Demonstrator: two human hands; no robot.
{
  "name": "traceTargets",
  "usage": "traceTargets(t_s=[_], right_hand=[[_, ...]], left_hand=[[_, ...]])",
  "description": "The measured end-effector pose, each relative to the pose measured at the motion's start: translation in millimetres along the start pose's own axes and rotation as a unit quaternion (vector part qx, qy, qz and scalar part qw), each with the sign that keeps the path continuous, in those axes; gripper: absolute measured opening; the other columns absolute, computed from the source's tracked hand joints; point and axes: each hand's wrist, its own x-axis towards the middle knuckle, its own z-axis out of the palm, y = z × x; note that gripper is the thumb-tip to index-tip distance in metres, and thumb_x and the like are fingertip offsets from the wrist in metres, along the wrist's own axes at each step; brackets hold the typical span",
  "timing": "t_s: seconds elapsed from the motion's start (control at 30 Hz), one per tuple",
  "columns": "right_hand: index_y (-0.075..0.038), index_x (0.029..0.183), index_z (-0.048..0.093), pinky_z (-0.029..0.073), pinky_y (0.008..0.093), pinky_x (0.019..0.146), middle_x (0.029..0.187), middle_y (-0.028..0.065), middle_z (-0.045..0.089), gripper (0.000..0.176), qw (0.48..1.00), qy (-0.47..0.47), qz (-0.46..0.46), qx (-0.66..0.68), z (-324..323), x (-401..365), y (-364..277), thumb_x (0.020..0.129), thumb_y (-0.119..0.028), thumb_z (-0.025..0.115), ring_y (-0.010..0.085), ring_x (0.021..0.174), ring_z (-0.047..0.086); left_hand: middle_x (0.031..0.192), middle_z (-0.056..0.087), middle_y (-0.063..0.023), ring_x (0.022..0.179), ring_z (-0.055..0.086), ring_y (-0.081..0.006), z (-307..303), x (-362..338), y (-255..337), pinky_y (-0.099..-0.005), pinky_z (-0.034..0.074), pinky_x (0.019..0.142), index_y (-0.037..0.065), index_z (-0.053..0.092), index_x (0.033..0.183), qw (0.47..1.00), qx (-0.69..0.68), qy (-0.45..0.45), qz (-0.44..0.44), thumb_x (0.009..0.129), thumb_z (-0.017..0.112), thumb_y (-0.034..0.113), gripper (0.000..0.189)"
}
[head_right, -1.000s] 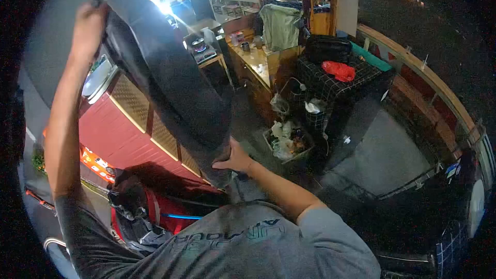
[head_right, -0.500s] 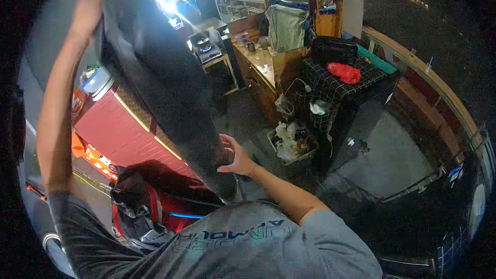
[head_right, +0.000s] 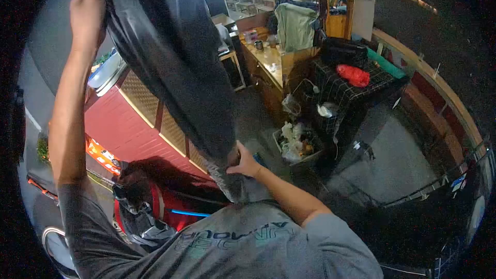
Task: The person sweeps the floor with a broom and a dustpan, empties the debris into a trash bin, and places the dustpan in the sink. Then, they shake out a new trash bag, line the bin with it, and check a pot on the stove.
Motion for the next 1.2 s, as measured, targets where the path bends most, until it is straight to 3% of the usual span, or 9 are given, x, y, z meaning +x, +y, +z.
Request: traceTargets(t_s=[0.23,0.47,0.5,0.63,0.73,0.83,0.87,1.07,1.2], right_hand=[[0.001,0.149,0.019,0.033,0.0361,0.108,0.142,0.0138,0.041,0.131,0.961,0.070,-0.127,0.235,-44,46,-62,0.052,-0.045,0.094,0.0220,0.129,0.043],[0.004,0.107,0.065,0.049,0.0388,0.089,0.100,0.0206,0.069,0.052,0.939,0.032,-0.210,-0.271,-2,107,-293,0.071,-0.029,0.082,0.0321,0.099,0.066],[0.004,0.107,0.065,0.049,0.0388,0.089,0.100,0.0206,0.069,0.052,0.940,0.027,-0.205,-0.270,-3,116,-296,0.071,-0.029,0.082,0.0321,0.099,0.066],[-0.001,0.094,0.070,0.052,0.0396,0.077,0.086,0.0187,0.070,0.030,0.875,0.161,-0.256,-0.378,-9,132,-329,0.078,-0.025,0.076,0.0317,0.082,0.069],[-0.002,0.091,0.072,0.051,0.0386,0.071,0.080,0.0090,0.071,0.030,0.948,0.089,-0.296,-0.073,-34,153,-365,0.082,-0.031,0.074,0.0213,0.072,0.067],[0.003,0.084,0.067,0.051,0.0391,0.060,0.065,0.0193,0.064,0.026,0.799,0.144,-0.247,-0.530,2,157,-384,0.091,-0.022,0.061,0.0302,0.061,0.064],[0.004,0.087,0.064,0.050,0.0426,0.056,0.063,0.0240,0.059,0.025,0.661,0.110,-0.454,-0.588,0,168,-368,0.093,-0.019,0.057,0.0358,0.059,0.062],[0.003,0.082,0.064,0.051,0.0488,0.059,0.071,0.0230,0.064,0.035,0.650,0.054,-0.320,-0.687,17,150,-429,0.096,-0.026,0.050,0.0388,0.064,0.064],[0.007,0.064,0.061,0.052,0.0516,0.066,0.064,0.0285,0.061,0.052,0.803,0.113,-0.272,-0.518,29,155,-442,0.097,-0.032,0.050,0.0456,0.068,0.064]], left_hand=[[0.062,0.055,-0.0016,0.054,0.048,-0.0116,4,-18,6,-0.0304,0.038,0.051,0.000,0.064,0.076,0.990,-0.043,-0.064,-0.119,0.096,0.060,0.024,0.031],[0.075,0.064,-0.0060,0.068,0.056,-0.0129,15,-79,-46,-0.0329,0.048,0.068,0.001,0.069,0.099,0.987,-0.028,-0.128,-0.099,0.094,0.064,0.023,0.023],[0.116,0.061,-0.0145,0.103,0.059,-0.0186,1,-86,-89,-0.0317,0.044,0.096,-0.004,0.047,0.131,0.984,-0.101,-0.139,0.042,0.094,0.062,0.025,0.050],[0.137,0.043,-0.0152,0.120,0.048,-0.0244,-34,-194,-114,-0.0353,0.044,0.095,0.002,0.028,0.144,0.966,-0.251,0.035,-0.056,0.079,0.078,0.025,0.086],[0.156,0.014,-0.0230,0.143,0.021,-0.0354,6,-364,-178,-0.0451,0.021,0.115,-0.004,-0.004,0.150,0.968,-0.114,-0.170,-0.147,0.062,0.087,0.045,0.135],[0.156,0.013,-0.0251,0.144,0.018,-0.0368,59,-448,-152,-0.0450,0.020,0.115,-0.003,-0.003,0.150,0.938,-0.155,-0.211,-0.227,0.057,0.091,0.047,0.141],[0.156,0.013,-0.0251,0.144,0.018,-0.0368,74,-460,-151,-0.0450,0.020,0.115,-0.003,-0.003,0.150,0.938,-0.160,-0.208,-0.226,0.057,0.091,0.047,0.141],[0.154,0.017,-0.0259,0.142,0.023,-0.0373,106,-454,-145,-0.0460,0.024,0.114,0.001,0.001,0.152,0.934,-0.218,-0.179,-0.220,0.056,0.092,0.045,0.139],[0.150,0.028,-0.0248,0.138,0.032,-0.0347,121,-454,-142,-0.0455,0.029,0.112,0.000,0.005,0.151,0.933,-0.245,-0.156,-0.213,0.061,0.090,0.040,0.130]])
